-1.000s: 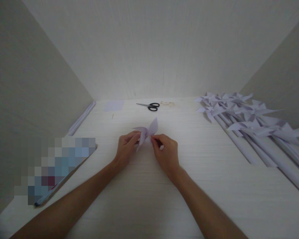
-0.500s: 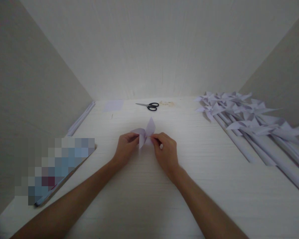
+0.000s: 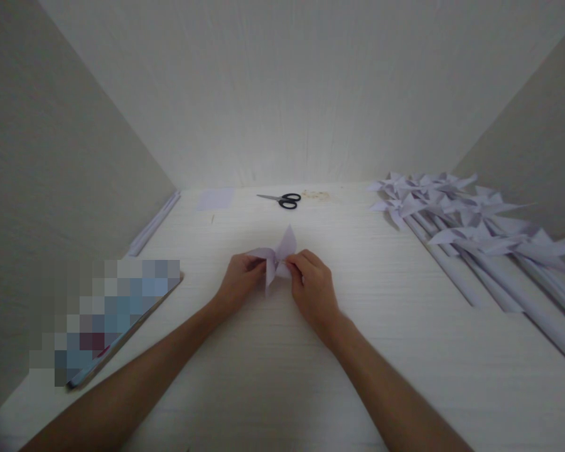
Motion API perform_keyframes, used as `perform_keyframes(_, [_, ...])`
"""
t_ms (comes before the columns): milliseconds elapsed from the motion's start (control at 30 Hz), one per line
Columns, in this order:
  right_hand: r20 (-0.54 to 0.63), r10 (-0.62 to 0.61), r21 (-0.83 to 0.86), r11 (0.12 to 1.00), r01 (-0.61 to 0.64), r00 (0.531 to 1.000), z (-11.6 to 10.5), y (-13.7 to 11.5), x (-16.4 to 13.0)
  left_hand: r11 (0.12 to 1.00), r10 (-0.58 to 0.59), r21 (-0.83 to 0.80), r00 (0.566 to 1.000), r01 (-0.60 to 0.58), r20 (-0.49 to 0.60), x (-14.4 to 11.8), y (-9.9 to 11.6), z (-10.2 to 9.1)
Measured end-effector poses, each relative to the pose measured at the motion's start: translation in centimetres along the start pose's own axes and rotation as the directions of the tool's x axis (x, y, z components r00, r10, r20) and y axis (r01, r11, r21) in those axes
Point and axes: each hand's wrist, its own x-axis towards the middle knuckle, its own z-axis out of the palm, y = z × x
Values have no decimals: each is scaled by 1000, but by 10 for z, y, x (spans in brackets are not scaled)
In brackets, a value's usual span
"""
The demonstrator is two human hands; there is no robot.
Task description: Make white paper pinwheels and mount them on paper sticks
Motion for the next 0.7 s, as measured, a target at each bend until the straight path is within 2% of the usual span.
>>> perform_keyframes(700, [62, 7, 52, 999, -10, 998, -1, 0, -1, 990, 34, 128, 989, -52, 142, 1, 3, -12])
